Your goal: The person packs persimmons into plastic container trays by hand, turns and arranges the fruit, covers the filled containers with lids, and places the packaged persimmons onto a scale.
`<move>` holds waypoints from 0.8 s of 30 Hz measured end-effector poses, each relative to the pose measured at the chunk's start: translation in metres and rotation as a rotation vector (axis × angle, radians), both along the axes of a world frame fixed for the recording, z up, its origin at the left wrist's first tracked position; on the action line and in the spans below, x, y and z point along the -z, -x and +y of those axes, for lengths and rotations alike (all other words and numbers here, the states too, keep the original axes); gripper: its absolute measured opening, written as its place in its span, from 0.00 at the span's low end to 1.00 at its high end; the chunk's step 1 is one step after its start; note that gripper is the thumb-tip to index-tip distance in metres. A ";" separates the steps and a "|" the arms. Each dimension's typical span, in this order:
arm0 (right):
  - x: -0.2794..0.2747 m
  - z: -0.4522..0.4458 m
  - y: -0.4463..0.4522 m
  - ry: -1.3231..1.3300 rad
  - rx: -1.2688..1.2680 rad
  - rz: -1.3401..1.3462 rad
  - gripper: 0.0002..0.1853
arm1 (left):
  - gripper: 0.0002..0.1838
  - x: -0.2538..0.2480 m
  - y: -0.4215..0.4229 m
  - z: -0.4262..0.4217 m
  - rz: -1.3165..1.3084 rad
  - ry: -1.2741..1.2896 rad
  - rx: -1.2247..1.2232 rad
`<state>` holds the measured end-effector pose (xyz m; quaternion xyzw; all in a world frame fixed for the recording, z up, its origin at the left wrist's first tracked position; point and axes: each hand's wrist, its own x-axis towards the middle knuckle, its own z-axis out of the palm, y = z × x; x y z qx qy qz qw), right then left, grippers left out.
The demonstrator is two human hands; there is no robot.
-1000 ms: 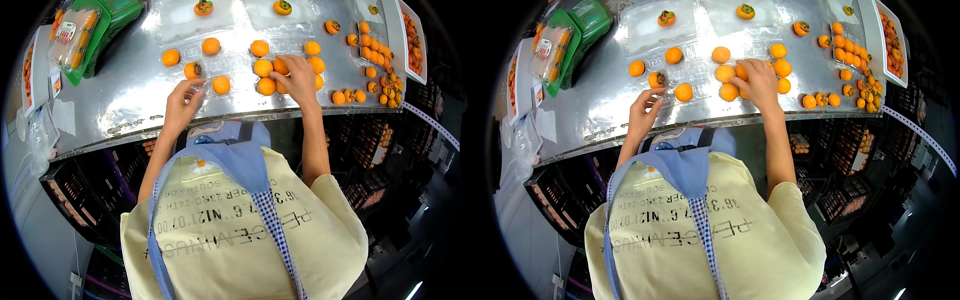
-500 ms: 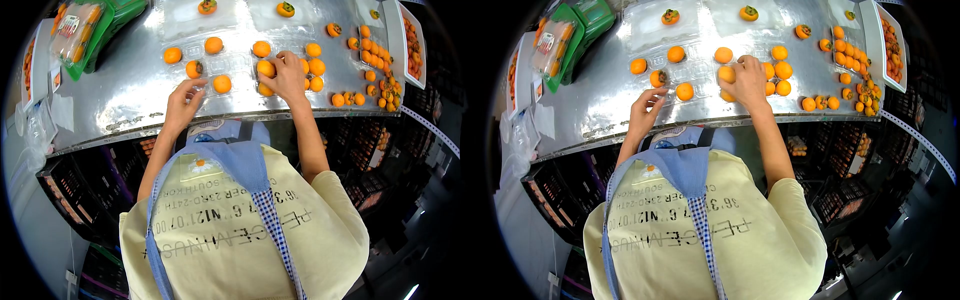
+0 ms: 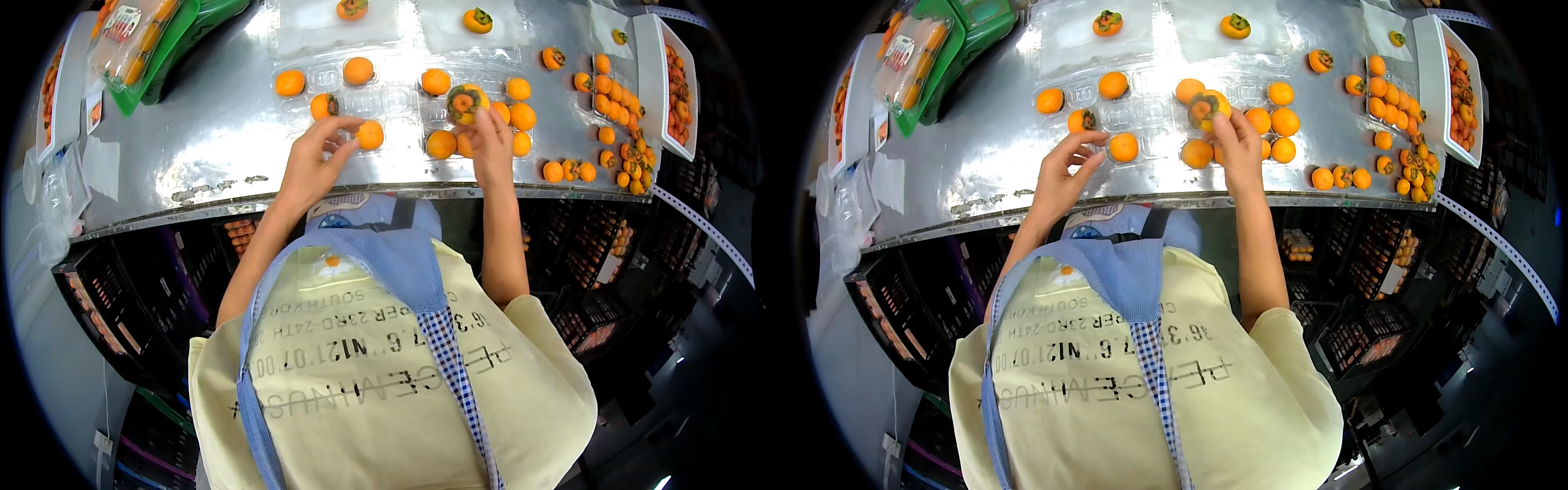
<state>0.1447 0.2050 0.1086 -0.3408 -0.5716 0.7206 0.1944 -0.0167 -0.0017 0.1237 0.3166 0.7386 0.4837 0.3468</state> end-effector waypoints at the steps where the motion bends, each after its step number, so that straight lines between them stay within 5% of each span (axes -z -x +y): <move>1: -0.006 -0.003 0.000 0.215 -0.039 0.137 0.25 | 0.16 -0.007 -0.002 0.007 0.009 -0.033 0.017; 2: -0.009 -0.005 0.000 0.431 -0.077 0.274 0.26 | 0.17 -0.016 -0.005 0.014 -0.001 -0.067 0.032; 6: -0.013 -0.026 0.006 0.524 -0.244 0.365 0.29 | 0.24 -0.046 -0.018 0.038 0.080 -0.212 0.040; 12: -0.013 -0.044 0.011 0.476 -0.266 0.305 0.26 | 0.22 -0.044 -0.018 0.044 0.374 -0.343 0.051; 21: -0.015 -0.041 0.019 0.340 -0.286 0.333 0.22 | 0.18 -0.036 -0.020 0.038 0.434 -0.342 0.029; 24: -0.021 -0.039 0.021 0.080 -0.270 0.283 0.24 | 0.18 -0.051 -0.029 0.040 -0.120 -0.370 -0.174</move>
